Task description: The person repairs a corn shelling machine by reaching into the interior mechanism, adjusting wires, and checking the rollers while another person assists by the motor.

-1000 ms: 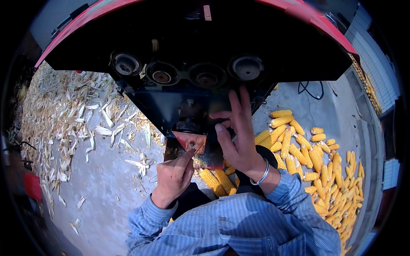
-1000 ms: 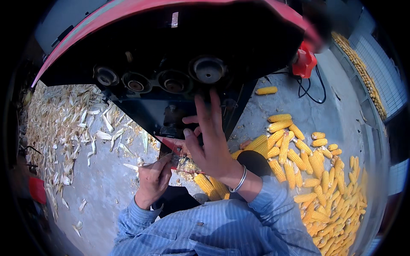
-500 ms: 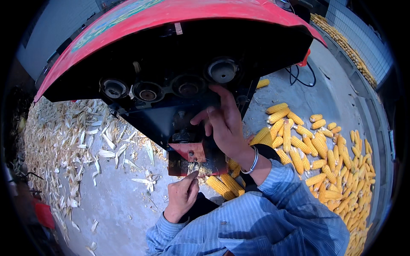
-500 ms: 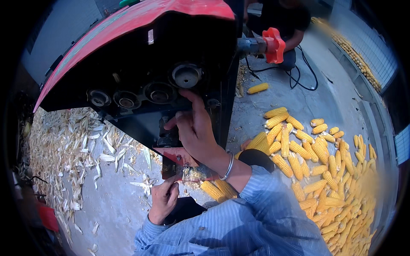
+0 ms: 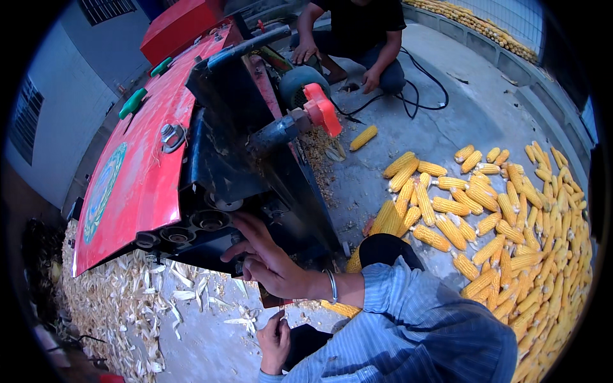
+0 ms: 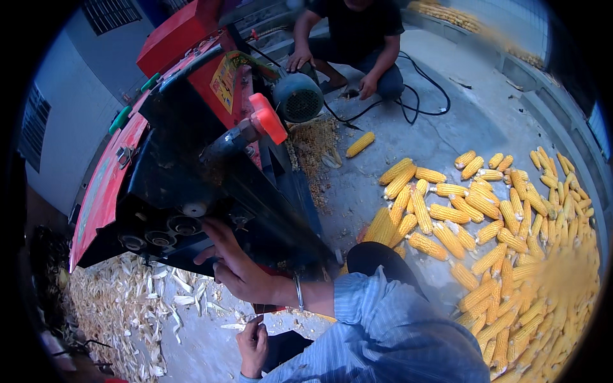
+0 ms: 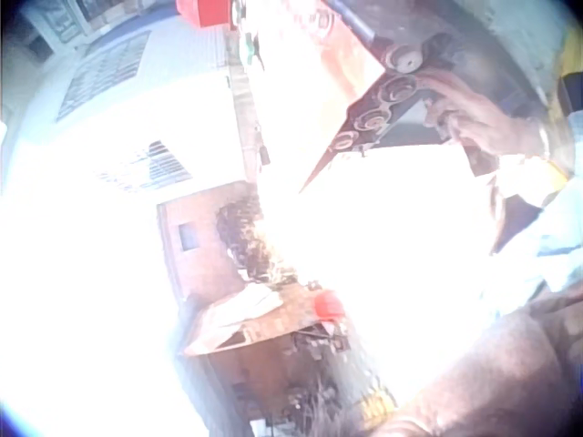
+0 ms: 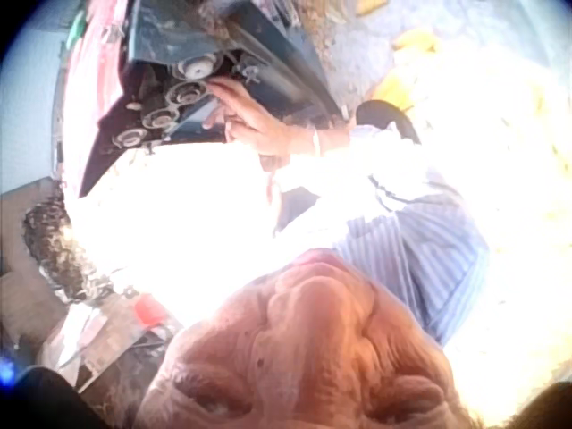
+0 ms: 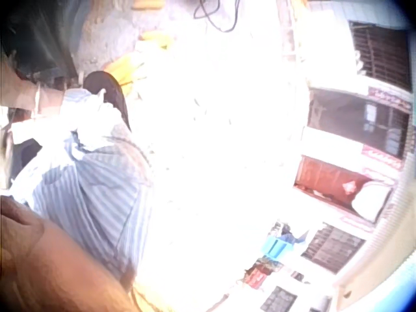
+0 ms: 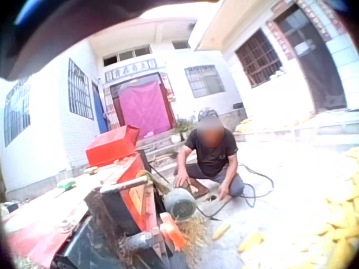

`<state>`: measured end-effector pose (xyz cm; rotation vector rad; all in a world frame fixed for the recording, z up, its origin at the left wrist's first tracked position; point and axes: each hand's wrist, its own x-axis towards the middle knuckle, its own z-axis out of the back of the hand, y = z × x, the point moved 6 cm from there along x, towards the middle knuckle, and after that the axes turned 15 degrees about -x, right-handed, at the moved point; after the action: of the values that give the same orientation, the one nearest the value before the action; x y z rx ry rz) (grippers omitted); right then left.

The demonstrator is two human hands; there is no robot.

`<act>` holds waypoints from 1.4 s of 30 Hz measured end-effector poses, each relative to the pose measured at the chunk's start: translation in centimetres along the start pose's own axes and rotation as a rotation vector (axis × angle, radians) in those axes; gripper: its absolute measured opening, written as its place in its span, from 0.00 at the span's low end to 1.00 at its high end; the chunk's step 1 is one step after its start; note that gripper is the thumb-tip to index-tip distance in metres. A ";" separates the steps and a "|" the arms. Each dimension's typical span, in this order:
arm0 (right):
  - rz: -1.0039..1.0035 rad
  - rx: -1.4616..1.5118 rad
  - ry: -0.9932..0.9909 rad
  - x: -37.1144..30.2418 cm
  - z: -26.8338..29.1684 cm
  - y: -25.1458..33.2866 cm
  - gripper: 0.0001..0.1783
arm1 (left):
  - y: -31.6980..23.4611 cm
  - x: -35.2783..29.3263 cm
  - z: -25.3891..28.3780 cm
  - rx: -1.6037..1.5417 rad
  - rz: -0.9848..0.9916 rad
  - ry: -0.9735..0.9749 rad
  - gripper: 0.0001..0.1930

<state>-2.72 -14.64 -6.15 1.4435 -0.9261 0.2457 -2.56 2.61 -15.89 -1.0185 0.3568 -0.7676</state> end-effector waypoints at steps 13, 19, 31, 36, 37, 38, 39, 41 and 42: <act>0.109 0.085 0.065 -1.5 -0.1 0.6 0.34 | 4.7 -0.3 -2.8 0.244 0.074 0.149 0.11; 0.164 -0.011 0.058 -2.4 0.4 -0.3 0.34 | 7.6 1.0 -6.0 0.479 0.046 0.328 0.12; 0.075 -0.140 -0.010 -1.7 0.6 -0.5 0.41 | 11.6 3.7 -7.8 0.169 -0.041 0.304 0.19; -0.012 -0.316 -0.009 -0.7 0.7 -0.5 0.39 | 11.4 4.6 -8.6 0.203 0.050 0.357 0.19; -0.009 -0.302 -0.025 -0.4 0.8 -0.8 0.38 | 11.8 4.6 -8.7 0.225 0.052 0.377 0.19; -0.003 -0.283 -0.041 0.0 0.8 -1.0 0.38 | 13.3 4.3 -8.3 0.199 0.053 0.339 0.17; 0.002 -0.266 -0.057 0.5 1.1 -0.8 0.37 | 14.9 3.8 -8.0 0.273 0.088 0.369 0.17; -0.065 -0.301 -0.056 1.0 1.4 -0.9 0.35 | 16.2 3.2 -7.7 0.417 0.151 0.440 0.17; -0.091 -0.296 -0.067 1.3 1.6 -1.3 0.35 | 16.2 3.1 -7.6 0.419 0.295 0.400 0.16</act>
<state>-1.63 -16.77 -6.42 1.2214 -0.9065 -0.0082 1.59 0.47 -33.39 -0.4023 0.6438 -0.7342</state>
